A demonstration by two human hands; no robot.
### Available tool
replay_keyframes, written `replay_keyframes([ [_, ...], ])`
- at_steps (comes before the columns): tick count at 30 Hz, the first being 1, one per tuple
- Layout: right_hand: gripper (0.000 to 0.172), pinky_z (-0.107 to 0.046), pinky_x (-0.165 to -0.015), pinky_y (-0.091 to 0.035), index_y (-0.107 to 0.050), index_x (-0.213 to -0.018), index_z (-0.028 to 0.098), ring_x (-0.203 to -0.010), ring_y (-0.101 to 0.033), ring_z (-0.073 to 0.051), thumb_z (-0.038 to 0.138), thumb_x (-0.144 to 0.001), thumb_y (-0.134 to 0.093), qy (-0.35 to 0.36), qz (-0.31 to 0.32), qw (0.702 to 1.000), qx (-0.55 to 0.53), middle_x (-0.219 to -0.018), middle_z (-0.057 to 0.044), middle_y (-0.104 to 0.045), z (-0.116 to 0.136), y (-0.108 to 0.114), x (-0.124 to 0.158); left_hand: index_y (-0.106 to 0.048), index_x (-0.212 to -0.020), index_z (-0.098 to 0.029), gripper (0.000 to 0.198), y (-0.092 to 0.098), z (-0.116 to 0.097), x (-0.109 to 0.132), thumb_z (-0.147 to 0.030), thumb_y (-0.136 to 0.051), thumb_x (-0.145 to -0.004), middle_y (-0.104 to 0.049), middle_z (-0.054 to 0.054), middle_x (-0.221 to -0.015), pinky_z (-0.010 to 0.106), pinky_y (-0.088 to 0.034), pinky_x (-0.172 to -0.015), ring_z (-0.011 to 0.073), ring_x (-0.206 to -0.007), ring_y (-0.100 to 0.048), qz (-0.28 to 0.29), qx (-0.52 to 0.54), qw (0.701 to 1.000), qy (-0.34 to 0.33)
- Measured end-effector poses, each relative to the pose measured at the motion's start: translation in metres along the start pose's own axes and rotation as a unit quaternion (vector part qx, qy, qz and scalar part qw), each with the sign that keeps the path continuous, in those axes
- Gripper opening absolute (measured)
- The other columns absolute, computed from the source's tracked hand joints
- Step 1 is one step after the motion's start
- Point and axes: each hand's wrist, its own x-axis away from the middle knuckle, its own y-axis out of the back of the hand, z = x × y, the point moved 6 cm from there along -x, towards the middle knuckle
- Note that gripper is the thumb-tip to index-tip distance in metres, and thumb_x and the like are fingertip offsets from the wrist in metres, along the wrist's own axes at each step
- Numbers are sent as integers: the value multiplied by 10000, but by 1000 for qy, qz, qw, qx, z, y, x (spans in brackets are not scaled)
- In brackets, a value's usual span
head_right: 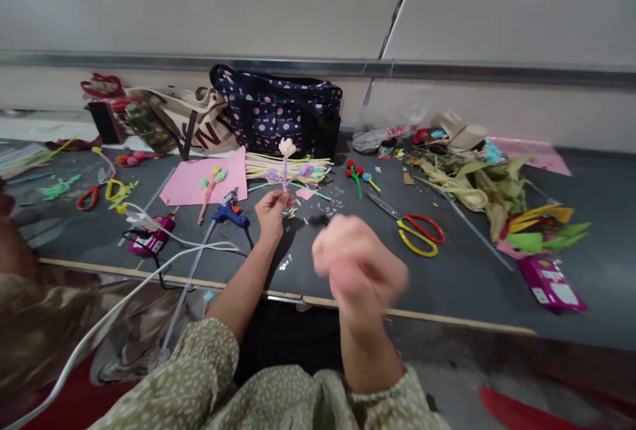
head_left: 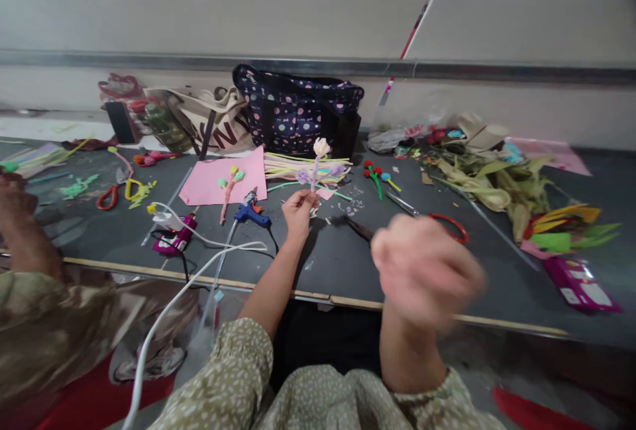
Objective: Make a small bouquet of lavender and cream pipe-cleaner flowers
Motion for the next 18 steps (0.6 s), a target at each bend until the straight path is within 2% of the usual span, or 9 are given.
replay_keyframes([
  [2, 205, -314, -495, -427, -650, -747, 260, -538, -488, -154, 422, -857, -590, -67, -23, 996, 49, -621, 5, -540, -38, -15, -22, -720, -784, -168, 253, -1, -1, 2, -391, -786, -684, -697, 6, -664, 240, -492, -579, 112, -552, -599, 1, 1, 1000, -2],
  [4, 285, -267, -509, -394, -639, -693, 206, -523, -466, -121, 446, -841, -604, -139, -16, 986, 89, -582, 20, -550, -80, -34, -37, -727, -795, -169, 250, -4, -3, 4, -388, -784, -688, -693, 7, -664, 242, -489, -583, 114, -556, -596, 13, -1, 1000, -7],
  [6, 327, -251, -533, -389, -638, -693, 181, -537, -475, -117, 477, -829, -603, -164, -13, 982, 89, -584, 19, -575, -111, -50, -46, -730, -792, -171, 236, -7, -5, 7, -384, -775, -700, -686, 7, -670, 239, -480, -579, 110, -555, -585, 30, -8, 999, -13],
  [8, 341, -243, -547, -399, -646, -740, 173, -555, -491, -120, 501, -818, -600, -177, -32, 982, 58, -633, 9, -616, -131, -58, -48, -733, -790, -173, 219, -9, -7, 9, -376, -765, -714, -679, 6, -677, 235, -475, -581, 106, -556, -578, 41, -18, 999, -20],
  [11, 338, -236, -552, -410, -621, -707, 174, -551, -491, -117, 502, -788, -628, -189, -57, 980, 31, -619, 12, -611, -141, -63, -50, -735, -797, -176, 199, -10, -9, 11, -361, -757, -726, -659, 0, -657, 232, -468, -585, 106, -563, -576, 43, -32, 998, -33],
  [18, 217, -255, -603, -431, -652, -742, 169, -564, -524, -123, 384, -770, -630, -182, -68, 979, 62, -633, 2, -630, -143, -59, -59, -738, -826, -187, 166, -8, -11, 11, -343, -716, -773, -644, -1, -678, 227, -443, -607, 106, -601, -557, 41, -58, 995, -68],
])
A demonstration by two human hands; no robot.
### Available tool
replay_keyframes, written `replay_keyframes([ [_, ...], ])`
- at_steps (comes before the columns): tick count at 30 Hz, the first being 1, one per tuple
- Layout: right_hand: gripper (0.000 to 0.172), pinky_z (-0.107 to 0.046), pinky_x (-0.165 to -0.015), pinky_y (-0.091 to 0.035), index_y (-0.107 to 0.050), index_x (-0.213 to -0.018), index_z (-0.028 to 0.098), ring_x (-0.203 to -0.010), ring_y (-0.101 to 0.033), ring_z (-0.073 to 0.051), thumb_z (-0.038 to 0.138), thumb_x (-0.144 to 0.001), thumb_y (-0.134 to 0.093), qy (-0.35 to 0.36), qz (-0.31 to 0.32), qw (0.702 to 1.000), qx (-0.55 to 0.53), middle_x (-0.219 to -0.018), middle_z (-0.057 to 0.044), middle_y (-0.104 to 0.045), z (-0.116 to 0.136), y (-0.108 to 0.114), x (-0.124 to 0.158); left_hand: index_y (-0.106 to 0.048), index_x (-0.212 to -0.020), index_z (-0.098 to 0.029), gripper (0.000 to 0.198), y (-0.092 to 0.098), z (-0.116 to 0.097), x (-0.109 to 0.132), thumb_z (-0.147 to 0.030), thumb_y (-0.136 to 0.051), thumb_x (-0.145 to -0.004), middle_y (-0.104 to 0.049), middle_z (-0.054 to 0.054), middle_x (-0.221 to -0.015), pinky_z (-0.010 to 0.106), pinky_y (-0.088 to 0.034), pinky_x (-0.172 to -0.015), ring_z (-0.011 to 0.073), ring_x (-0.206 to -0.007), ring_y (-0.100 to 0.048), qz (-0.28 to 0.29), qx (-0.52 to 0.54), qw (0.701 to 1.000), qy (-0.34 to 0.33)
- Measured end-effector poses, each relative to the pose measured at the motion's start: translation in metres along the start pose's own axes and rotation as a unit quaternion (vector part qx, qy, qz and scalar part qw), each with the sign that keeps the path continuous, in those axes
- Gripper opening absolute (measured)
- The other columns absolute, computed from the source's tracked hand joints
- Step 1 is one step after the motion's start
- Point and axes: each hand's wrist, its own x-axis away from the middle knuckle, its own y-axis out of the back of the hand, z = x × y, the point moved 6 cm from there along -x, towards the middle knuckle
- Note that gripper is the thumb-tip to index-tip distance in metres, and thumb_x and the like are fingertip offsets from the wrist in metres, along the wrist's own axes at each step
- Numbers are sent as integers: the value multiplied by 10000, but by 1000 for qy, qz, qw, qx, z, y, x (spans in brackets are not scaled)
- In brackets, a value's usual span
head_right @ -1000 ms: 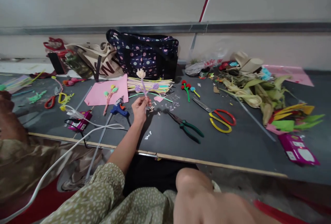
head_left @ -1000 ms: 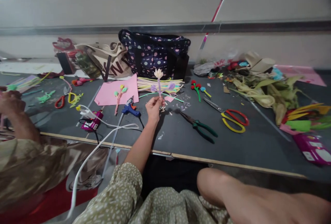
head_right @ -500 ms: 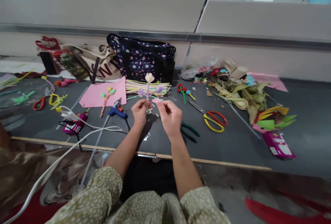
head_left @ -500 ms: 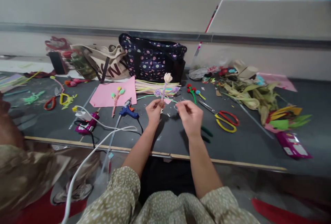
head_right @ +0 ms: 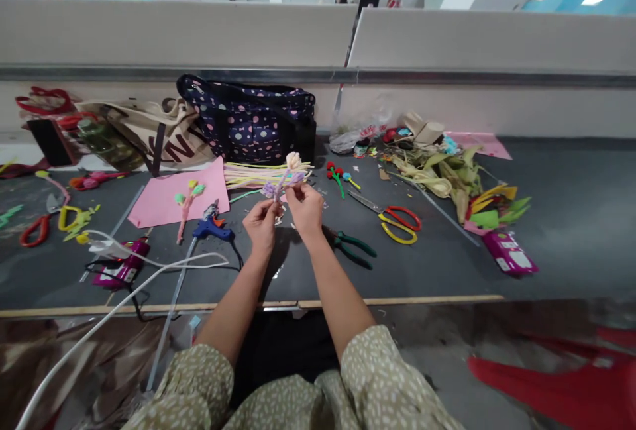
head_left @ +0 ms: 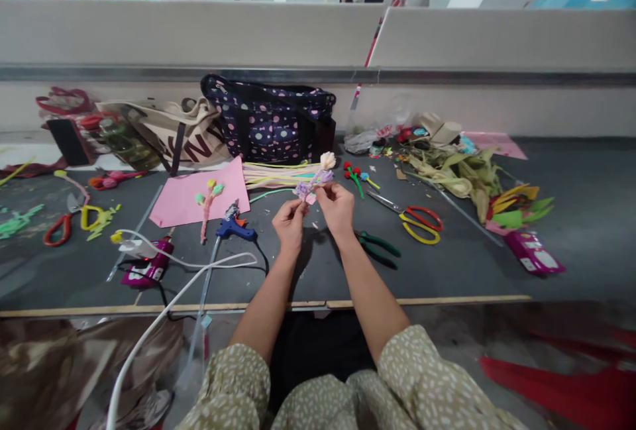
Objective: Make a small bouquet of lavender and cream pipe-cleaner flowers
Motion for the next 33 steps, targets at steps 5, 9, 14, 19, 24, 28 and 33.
replay_keyframes([
  [5, 222, -250, -558, -428, -636, -729, 175, -519, -514, -119, 395, -755, -641, -45, 41, 996, -71, -593, 17, -611, -9, -7, -4, -736, -821, -196, 140, -1, -3, 1, -329, -702, -791, -630, -3, -688, 233, -439, -622, 110, -617, -547, 6, -16, 1000, -21],
  [9, 130, -244, -556, -425, -612, -683, 177, -509, -501, -112, 296, -735, -612, -32, 44, 996, -70, -576, 28, -596, -10, -9, -6, -737, -826, -192, 132, -3, -6, 3, -313, -685, -811, -623, -1, -685, 235, -437, -624, 108, -616, -541, 21, -31, 998, -42],
  [14, 98, -254, -614, -445, -631, -738, 171, -582, -552, -132, 254, -763, -584, 48, 21, 998, 44, -656, -3, -647, -5, -2, -7, -731, -809, -166, 181, -4, -1, 2, -344, -698, -794, -630, 7, -669, 235, -444, -592, 108, -585, -546, 24, -44, 998, -34],
  [19, 122, -282, -682, -466, -645, -812, 183, -692, -597, -165, 255, -834, -549, 143, 3, 979, 145, -766, -47, -674, 1, 3, -2, -733, -802, -163, 209, -8, 3, 3, -370, -709, -777, -657, 16, -672, 233, -466, -572, 111, -571, -566, 38, -45, 998, -3],
  [24, 144, -267, -646, -484, -642, -836, 186, -685, -605, -156, 295, -863, -552, 127, -1, 985, 116, -789, -47, -676, -5, 4, -3, -735, -787, -159, 208, -9, 4, 4, -364, -731, -752, -658, 14, -650, 231, -472, -560, 109, -550, -573, 30, -27, 999, 23],
  [28, 128, -265, -635, -480, -641, -846, 185, -651, -587, -145, 278, -867, -555, 138, -12, 984, 110, -760, -29, -661, -5, 8, -5, -737, -771, -158, 182, -11, 3, 5, -336, -747, -732, -660, 11, -647, 227, -473, -551, 108, -543, -579, 27, -23, 999, 28],
  [33, 115, -284, -671, -479, -642, -831, 190, -692, -595, -159, 229, -873, -542, 199, -28, 970, 133, -768, -36, -650, 3, 10, -2, -743, -764, -156, 166, -13, 5, 7, -316, -755, -722, -675, 14, -657, 230, -492, -564, 107, -550, -591, 31, -10, 998, 49],
])
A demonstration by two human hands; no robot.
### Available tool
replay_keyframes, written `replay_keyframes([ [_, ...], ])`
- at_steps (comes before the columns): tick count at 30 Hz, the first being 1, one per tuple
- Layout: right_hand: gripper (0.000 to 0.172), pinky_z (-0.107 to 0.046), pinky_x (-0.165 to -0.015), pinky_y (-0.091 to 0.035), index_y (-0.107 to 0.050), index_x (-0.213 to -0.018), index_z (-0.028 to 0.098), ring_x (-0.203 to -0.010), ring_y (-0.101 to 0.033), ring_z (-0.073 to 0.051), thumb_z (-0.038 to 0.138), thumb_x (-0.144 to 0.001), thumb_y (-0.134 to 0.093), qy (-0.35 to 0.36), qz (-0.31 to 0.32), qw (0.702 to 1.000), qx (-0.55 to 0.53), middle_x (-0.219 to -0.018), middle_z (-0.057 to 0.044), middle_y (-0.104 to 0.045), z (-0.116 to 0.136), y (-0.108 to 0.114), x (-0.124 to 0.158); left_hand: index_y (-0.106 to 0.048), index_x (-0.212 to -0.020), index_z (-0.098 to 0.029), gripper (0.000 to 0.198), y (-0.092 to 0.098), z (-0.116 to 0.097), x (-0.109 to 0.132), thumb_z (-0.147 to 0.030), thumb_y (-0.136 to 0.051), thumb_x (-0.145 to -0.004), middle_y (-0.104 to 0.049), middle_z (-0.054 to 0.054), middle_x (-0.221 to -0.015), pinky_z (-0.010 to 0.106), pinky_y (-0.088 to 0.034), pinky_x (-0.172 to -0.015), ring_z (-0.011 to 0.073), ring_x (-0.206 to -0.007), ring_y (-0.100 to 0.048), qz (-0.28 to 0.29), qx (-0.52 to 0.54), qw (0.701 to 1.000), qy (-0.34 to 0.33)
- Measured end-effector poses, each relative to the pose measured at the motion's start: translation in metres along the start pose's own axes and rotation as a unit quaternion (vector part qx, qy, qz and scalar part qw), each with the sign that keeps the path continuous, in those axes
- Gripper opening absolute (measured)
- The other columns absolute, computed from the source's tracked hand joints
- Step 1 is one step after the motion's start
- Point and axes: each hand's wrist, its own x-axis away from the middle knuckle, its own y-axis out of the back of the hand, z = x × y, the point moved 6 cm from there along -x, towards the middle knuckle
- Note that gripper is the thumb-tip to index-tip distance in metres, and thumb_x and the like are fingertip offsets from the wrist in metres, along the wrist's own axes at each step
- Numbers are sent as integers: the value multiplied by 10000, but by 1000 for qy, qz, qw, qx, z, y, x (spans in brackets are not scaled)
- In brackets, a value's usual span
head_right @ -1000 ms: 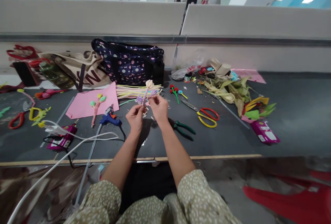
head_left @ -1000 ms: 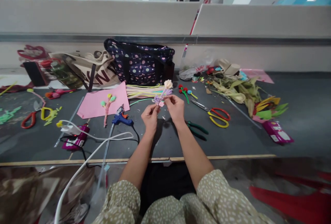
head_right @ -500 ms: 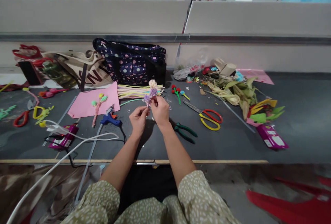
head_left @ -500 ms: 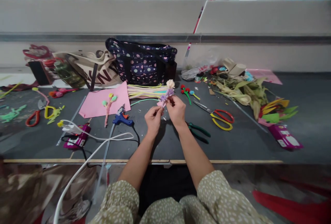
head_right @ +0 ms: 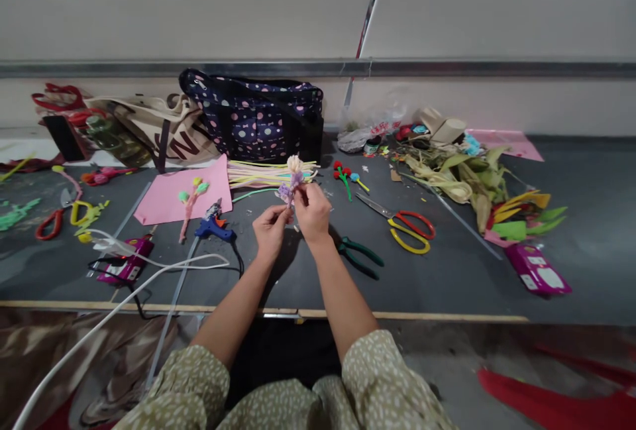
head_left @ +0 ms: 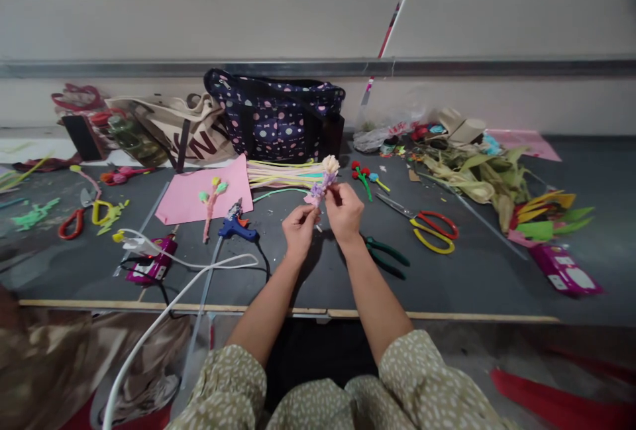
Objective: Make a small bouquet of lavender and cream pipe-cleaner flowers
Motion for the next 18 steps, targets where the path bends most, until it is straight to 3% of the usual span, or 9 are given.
replay_keyframes([
  [10, 191, -276, -667, -494, -676, -901, 195, -740, -641, -165, 355, -902, -570, -80, 32, 991, -106, -832, -36, -707, -9, -7, 10, -718, -774, -155, 218, 4, 13, -3, -345, -789, -696, -703, 17, -672, 238, -507, -554, 112, -528, -609, -19, 84, 995, 50],
  [18, 134, -265, -610, -471, -642, -826, 210, -636, -561, -131, 330, -879, -612, -22, 29, 997, -65, -754, -5, -628, 8, -8, 17, -718, -753, -151, 243, 5, 11, -4, -363, -811, -677, -688, 12, -680, 231, -482, -566, 100, -546, -591, -35, 117, 991, 47],
])
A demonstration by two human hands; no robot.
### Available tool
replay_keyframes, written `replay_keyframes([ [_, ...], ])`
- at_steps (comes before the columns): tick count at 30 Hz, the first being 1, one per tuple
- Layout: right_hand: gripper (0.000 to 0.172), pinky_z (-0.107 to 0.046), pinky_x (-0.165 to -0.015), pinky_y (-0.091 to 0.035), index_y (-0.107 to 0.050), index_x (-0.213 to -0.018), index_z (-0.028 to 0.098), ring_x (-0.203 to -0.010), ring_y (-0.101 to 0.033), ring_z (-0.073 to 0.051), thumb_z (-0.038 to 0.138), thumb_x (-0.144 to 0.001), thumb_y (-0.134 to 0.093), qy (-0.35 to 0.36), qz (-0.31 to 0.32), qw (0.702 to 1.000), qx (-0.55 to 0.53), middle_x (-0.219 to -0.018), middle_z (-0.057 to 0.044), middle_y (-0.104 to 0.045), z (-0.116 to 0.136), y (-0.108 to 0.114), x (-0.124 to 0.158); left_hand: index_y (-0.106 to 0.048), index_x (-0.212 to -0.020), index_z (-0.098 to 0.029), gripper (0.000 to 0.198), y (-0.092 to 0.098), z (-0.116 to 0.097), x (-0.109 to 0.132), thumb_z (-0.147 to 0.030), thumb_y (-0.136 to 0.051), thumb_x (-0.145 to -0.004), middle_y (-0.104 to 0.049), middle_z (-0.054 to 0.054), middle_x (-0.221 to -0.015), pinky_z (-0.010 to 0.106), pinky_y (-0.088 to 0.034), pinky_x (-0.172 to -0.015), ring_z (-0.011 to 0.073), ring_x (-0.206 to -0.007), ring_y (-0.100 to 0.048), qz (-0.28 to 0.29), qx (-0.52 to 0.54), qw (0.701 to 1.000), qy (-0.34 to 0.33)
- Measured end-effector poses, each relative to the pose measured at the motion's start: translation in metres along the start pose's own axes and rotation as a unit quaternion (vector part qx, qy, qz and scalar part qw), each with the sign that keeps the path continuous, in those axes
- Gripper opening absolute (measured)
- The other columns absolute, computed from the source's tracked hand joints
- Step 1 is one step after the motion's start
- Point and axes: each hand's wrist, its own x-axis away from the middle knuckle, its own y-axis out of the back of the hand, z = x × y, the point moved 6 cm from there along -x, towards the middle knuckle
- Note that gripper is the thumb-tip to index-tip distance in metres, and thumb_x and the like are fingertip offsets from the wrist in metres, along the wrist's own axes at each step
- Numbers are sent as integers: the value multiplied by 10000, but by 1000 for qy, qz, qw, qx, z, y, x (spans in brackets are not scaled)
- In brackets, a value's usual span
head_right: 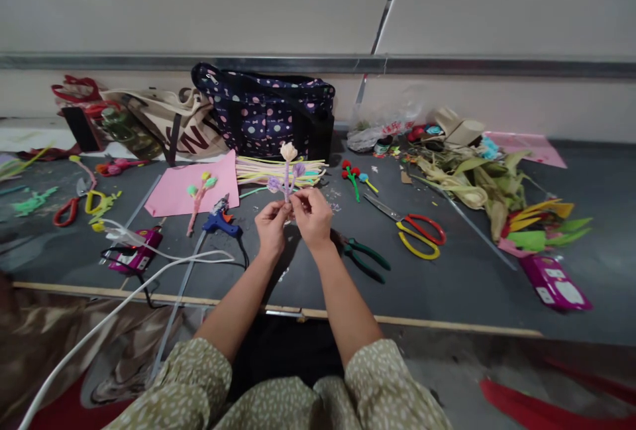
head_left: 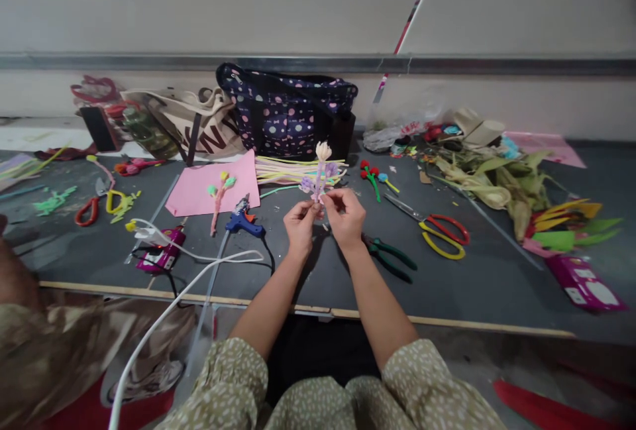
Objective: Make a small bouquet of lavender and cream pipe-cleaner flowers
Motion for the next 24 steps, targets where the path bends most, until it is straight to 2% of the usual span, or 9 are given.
replay_keyframes([
  [3, 122, -277, -631, -466, -627, -821, 211, -641, -541, -136, 310, -887, -602, 48, 12, 998, 34, -747, -8, -608, 8, -3, 2, -728, -761, -152, 239, 2, 1, 0, -353, -818, -667, -677, 5, -663, 222, -475, -576, 95, -560, -580, -10, 3, 1000, -4],
  [7, 86, -284, -653, -461, -616, -862, 211, -679, -550, -148, 280, -899, -581, 83, 9, 995, 58, -770, -17, -608, 13, -5, 3, -747, -791, -163, 227, 4, 5, 1, -348, -807, -674, -713, 27, -744, 239, -495, -654, 116, -641, -613, -14, -5, 1000, -16],
  [14, 124, -296, -659, -455, -572, -820, 217, -694, -554, -162, 319, -886, -588, 57, -1, 994, 99, -764, -25, -601, 12, -8, 4, -746, -790, -155, 204, 2, 3, 6, -348, -756, -723, -720, 40, -758, 263, -505, -711, 140, -684, -623, -6, -70, 996, -47],
  [24, 93, -282, -645, -449, -550, -813, 217, -680, -553, -156, 273, -887, -561, 67, -29, 990, 123, -742, -17, -592, 10, -7, 3, -746, -786, -157, 166, -3, -2, 8, -319, -733, -754, -718, 34, -759, 253, -501, -716, 134, -692, -620, 1, -90, 994, -68],
])
